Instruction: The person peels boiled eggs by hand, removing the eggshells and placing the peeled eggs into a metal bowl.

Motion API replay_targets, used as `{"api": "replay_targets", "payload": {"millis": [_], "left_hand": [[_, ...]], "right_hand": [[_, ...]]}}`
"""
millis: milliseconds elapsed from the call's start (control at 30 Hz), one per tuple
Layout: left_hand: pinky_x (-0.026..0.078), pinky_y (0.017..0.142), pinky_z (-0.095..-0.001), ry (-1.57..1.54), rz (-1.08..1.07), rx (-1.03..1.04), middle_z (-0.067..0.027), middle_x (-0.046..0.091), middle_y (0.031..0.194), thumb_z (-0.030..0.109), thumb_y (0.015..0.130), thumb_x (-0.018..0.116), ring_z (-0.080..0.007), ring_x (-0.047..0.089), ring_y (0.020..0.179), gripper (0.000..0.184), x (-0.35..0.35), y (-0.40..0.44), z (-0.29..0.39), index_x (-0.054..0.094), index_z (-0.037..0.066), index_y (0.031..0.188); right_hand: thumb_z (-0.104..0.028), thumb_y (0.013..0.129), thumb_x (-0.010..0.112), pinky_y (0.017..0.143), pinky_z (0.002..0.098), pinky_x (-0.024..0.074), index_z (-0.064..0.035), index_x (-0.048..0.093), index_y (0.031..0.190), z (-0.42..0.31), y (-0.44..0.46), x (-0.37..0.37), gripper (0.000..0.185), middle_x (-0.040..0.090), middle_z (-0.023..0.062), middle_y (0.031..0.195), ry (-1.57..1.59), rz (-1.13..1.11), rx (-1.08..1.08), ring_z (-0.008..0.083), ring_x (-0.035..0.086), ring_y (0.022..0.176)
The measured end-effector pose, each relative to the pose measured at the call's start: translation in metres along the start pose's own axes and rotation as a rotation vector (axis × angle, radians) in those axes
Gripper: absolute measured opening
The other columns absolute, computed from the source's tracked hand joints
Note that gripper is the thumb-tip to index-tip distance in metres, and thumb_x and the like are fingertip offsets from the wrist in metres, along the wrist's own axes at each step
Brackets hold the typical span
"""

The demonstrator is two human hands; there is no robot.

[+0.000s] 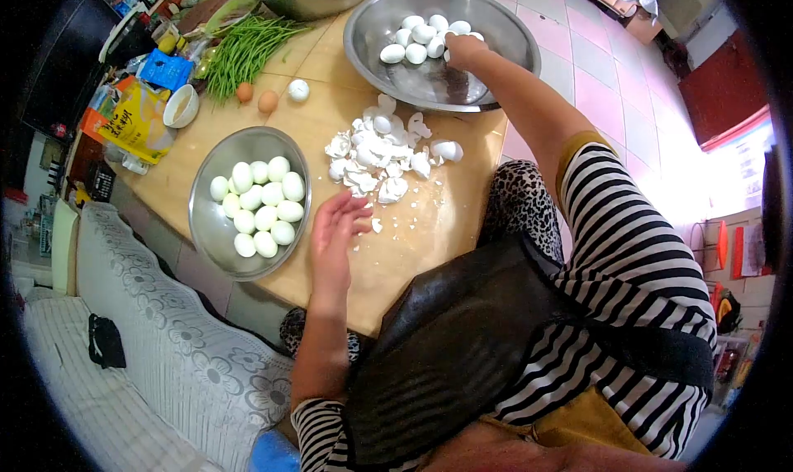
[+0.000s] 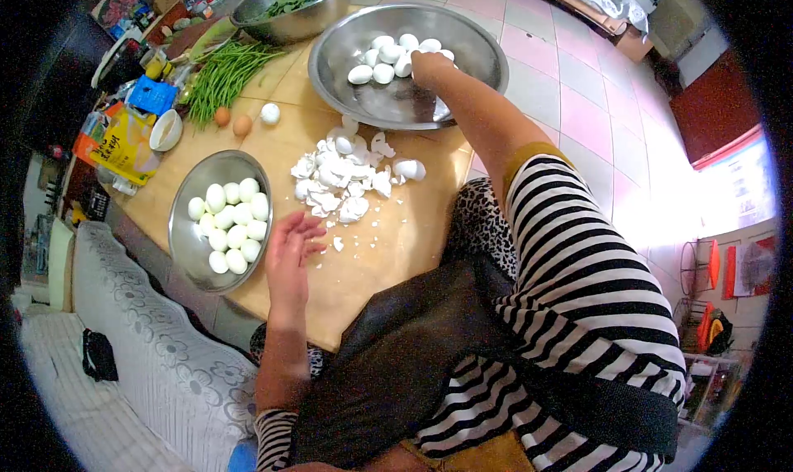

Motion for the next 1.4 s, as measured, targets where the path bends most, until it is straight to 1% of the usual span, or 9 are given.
{"api": "replay_targets", "payload": {"millis": [200, 267, 333, 533, 733, 1067, 1100, 1200, 1400], "left_hand": [[0.05, 0.082, -0.0322, 0.679, 0.276, 0.142, -0.0162, 0.064, 0.105, 0.001, 0.088, 0.055, -0.0228, 0.062, 0.092, 0.023, -0.071, -0.111, 0.03, 0.059, -0.005, 0.109], [0.05, 0.082, -0.0327, 0.966, 0.278, 0.204, -0.0167, 0.064, 0.104, 0.0, 0.086, 0.056, -0.0242, 0.063, 0.091, 0.02, -0.079, -0.145, 0.04, 0.061, -0.005, 0.105], [0.049, 0.084, -0.0342, 1.012, 0.414, 0.221, -0.0168, 0.064, 0.104, 0.001, 0.085, 0.055, -0.0279, 0.062, 0.093, 0.019, -0.098, -0.173, 0.031, 0.063, -0.004, 0.102], [0.047, 0.086, -0.0372, 1.089, 0.617, 0.336, -0.0143, 0.064, 0.105, 0.008, 0.086, 0.06, -0.0317, 0.06, 0.097, 0.016, -0.091, -0.18, 0.03, 0.065, 0.001, 0.099], [0.049, 0.083, -0.0361, 1.151, 0.594, 0.403, -0.0124, 0.065, 0.1, 0.007, 0.085, 0.06, -0.0298, 0.062, 0.095, 0.012, -0.095, -0.182, 0.029, 0.066, 0.002, 0.095], [0.05, 0.081, -0.036, 1.103, 0.654, 0.392, -0.0096, 0.064, 0.1, 0.009, 0.086, 0.059, -0.0294, 0.061, 0.093, 0.011, -0.099, -0.186, 0.033, 0.066, 0.004, 0.093], [0.049, 0.081, -0.0362, 1.114, 0.645, 0.379, -0.0096, 0.064, 0.1, 0.009, 0.086, 0.059, -0.0294, 0.061, 0.093, 0.011, -0.1, -0.184, 0.033, 0.066, 0.004, 0.093], [0.049, 0.081, -0.0364, 1.127, 0.631, 0.38, -0.0099, 0.064, 0.1, 0.009, 0.086, 0.059, -0.0295, 0.061, 0.093, 0.011, -0.101, -0.181, 0.031, 0.066, 0.004, 0.093], [0.049, 0.082, -0.0363, 1.108, 0.627, 0.379, -0.0108, 0.064, 0.101, 0.009, 0.086, 0.058, -0.0299, 0.061, 0.094, 0.011, -0.102, -0.182, 0.028, 0.066, 0.003, 0.093]], "right_hand": [[-0.026, 0.08, 0.063, 0.083, 0.0384, 0.0507, -0.0084, 0.057, 0.125, -0.019, -0.056, -0.063, 0.049, 0.066, 0.0193, 0.106, 0.319, 0.13, -0.126, 0.0299, 0.065, 0.099], [-0.028, 0.082, 0.063, 0.081, 0.0328, 0.0498, -0.0077, 0.058, 0.126, -0.031, -0.084, -0.087, 0.049, 0.066, 0.0137, 0.102, 0.976, 0.132, -0.294, 0.0225, 0.064, 0.092], [-0.021, 0.086, 0.061, 0.084, 0.0291, 0.0474, -0.0079, 0.058, 0.126, -0.049, -0.139, -0.113, 0.042, 0.062, 0.0062, 0.102, 1.187, 0.091, -0.318, 0.0138, 0.056, 0.091], [-0.014, 0.084, 0.067, 0.086, 0.035, 0.0494, -0.0047, 0.056, 0.124, -0.086, -0.263, -0.079, 0.042, 0.061, 0.0116, 0.114, 1.22, 0.253, -0.548, 0.0205, 0.06, 0.099], [-0.009, 0.081, 0.067, 0.093, 0.0387, 0.0472, -0.0068, 0.056, 0.123, -0.124, -0.31, 0.016, 0.043, 0.058, 0.017, 0.121, 0.631, 0.09, -0.775, 0.0364, 0.057, 0.106], [-0.005, 0.079, 0.067, 0.1, 0.0403, 0.0436, -0.0078, 0.057, 0.121, -0.12, -0.315, -0.028, 0.043, 0.056, 0.0178, 0.125, 0.651, 0.318, -0.791, 0.0357, 0.051, 0.119], [-0.008, 0.081, 0.064, 0.103, 0.0414, 0.0415, -0.0068, 0.058, 0.12, -0.117, -0.296, 0.033, 0.04, 0.057, 0.0163, 0.125, 0.463, 0.182, -0.812, 0.0367, 0.05, 0.12], [-0.012, 0.083, 0.064, 0.105, 0.0417, 0.0393, -0.0056, 0.059, 0.119, -0.139, -0.317, 0.01, 0.037, 0.057, 0.0149, 0.127, 0.405, 0.138, -0.966, 0.0369, 0.048, 0.122], [-0.009, 0.078, 0.068, 0.106, 0.0439, 0.0366, -0.0022, 0.054, 0.123, -0.113, -0.295, 0.02, 0.047, 0.053, 0.0214, 0.125, 0.61, 0.268, -0.556, 0.0403, 0.047, 0.12]]}}
Point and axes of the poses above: each hand's wrist, its own y-axis towards the middle knuckle, its own x-axis out of the palm, z = x × y, the point moved 8 cm from there along y, towards the middle knuckle
